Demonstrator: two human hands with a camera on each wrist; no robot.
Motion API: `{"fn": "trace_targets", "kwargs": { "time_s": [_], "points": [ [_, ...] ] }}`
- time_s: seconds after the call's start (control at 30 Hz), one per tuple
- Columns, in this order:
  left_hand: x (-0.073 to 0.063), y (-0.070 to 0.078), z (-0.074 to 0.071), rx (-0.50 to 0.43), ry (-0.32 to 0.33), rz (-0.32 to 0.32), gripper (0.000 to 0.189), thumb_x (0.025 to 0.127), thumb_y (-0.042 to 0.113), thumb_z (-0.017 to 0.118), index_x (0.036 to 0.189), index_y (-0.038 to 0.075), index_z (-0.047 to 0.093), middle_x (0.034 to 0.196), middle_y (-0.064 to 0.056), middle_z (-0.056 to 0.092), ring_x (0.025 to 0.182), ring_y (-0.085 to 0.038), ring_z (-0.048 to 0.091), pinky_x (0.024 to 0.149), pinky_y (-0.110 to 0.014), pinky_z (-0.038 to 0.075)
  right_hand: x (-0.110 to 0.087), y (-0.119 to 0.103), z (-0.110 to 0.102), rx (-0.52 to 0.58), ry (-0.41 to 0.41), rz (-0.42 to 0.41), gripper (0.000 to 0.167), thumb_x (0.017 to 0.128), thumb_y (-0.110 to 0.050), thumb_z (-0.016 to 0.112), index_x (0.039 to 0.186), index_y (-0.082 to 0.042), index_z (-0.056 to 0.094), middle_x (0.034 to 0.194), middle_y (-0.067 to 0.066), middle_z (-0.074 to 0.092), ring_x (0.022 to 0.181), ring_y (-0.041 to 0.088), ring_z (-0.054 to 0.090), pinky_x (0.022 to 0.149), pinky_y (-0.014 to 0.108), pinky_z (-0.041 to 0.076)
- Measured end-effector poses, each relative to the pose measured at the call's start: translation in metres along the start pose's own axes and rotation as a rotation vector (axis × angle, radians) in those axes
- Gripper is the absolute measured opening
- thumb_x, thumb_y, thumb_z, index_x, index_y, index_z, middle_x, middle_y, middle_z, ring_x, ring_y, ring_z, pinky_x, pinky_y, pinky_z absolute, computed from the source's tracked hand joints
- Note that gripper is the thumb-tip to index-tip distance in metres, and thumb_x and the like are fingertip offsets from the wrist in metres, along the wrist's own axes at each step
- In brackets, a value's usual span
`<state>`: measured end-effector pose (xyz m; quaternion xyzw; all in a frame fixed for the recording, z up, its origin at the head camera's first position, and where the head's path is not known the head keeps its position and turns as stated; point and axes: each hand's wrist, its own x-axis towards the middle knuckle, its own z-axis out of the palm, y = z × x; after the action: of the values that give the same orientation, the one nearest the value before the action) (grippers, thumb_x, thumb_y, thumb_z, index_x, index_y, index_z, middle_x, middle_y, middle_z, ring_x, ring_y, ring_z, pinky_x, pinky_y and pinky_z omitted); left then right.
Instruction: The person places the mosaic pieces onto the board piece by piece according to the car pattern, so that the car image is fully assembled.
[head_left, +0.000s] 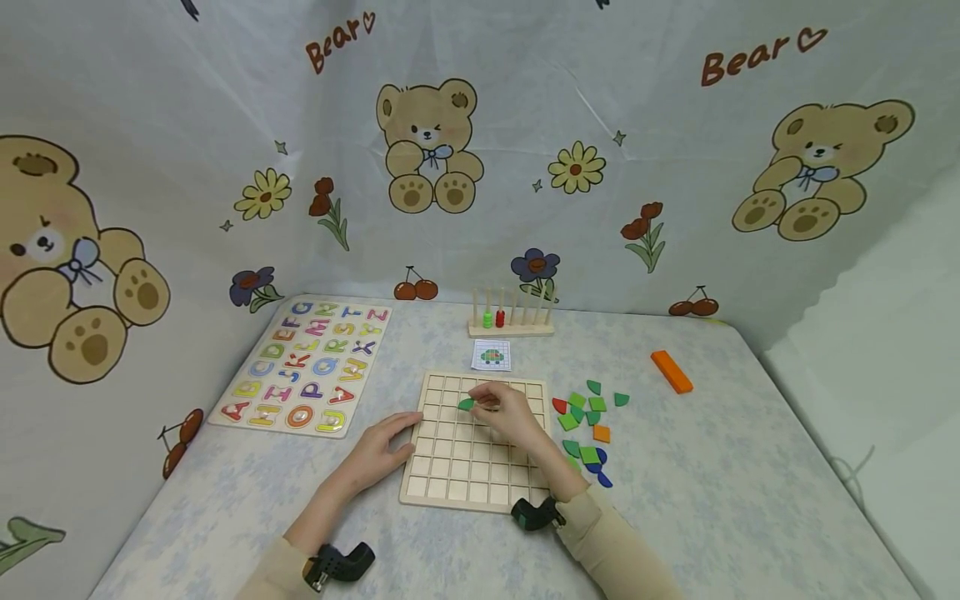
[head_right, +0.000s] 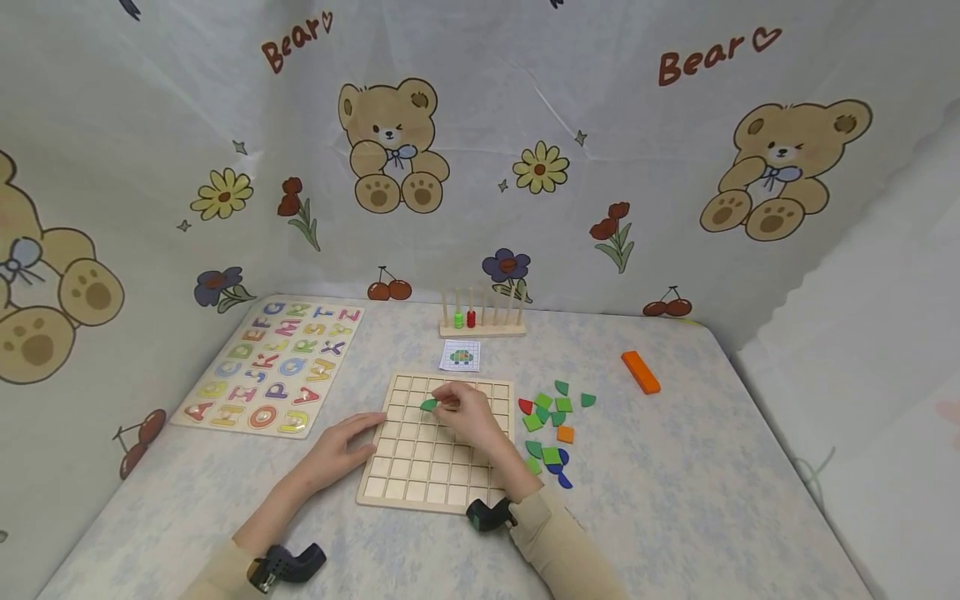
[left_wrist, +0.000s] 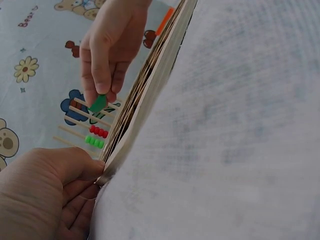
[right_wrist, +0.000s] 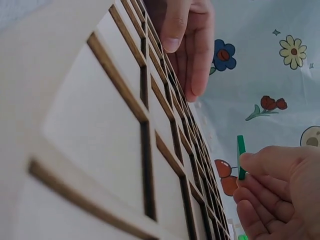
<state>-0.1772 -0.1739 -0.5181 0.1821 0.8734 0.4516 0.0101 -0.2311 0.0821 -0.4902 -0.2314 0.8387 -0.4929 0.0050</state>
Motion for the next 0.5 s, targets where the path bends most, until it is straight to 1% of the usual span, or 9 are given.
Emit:
{"fn": "trace_targets", "kwargs": {
  "time_s": [0.13, 0.27, 0.37, 0.5],
  "points": [
    [0.000, 0.000, 0.000, 0.002, 0.000, 0.002, 0.048, 0.088, 0.006, 0.065, 0.135, 0.007, 0.052, 0.137, -0.007, 0.049, 0.130, -0.026, 0.040, 0.105, -0.044, 0.034, -0.001, 0.006, 0.003, -0.042, -0.012, -0.002, 0.024, 0.086, -0.006, 0.068, 0.109, -0.002, 0.066, 0.104, 0.006, 0.065, 0.096, 0.021, 0.063, 0.081, 0.030, 0.052],
    [0.000, 0.000, 0.000, -0.005, 0.002, 0.007, 0.048, 0.088, 0.005, 0.065, 0.135, 0.006, 0.053, 0.136, -0.007, 0.050, 0.129, -0.027, 0.041, 0.105, -0.044, 0.034, -0.002, 0.011, 0.007, -0.084, -0.015, -0.020, 0.022, 0.086, -0.007, 0.067, 0.109, -0.004, 0.067, 0.102, 0.005, 0.066, 0.093, 0.018, 0.063, 0.079, 0.028, 0.052],
    [0.000, 0.000, 0.000, -0.009, 0.002, 0.005, 0.049, 0.088, 0.004, 0.065, 0.135, 0.006, 0.053, 0.136, -0.007, 0.050, 0.130, -0.027, 0.040, 0.105, -0.044, 0.034, -0.003, 0.013, 0.009, -0.135, -0.007, -0.063, 0.021, 0.086, -0.007, 0.068, 0.107, -0.005, 0.068, 0.101, 0.003, 0.065, 0.091, 0.018, 0.062, 0.078, 0.029, 0.052],
    [0.000, 0.001, 0.000, -0.004, 0.006, 0.003, 0.049, 0.087, 0.004, 0.065, 0.134, 0.006, 0.053, 0.136, -0.007, 0.050, 0.129, -0.026, 0.041, 0.106, -0.043, 0.034, -0.003, 0.013, 0.010, -0.217, -0.001, -0.116, 0.021, 0.084, -0.007, 0.069, 0.105, -0.006, 0.069, 0.101, 0.002, 0.065, 0.094, 0.018, 0.060, 0.080, 0.030, 0.050]
  ]
}}
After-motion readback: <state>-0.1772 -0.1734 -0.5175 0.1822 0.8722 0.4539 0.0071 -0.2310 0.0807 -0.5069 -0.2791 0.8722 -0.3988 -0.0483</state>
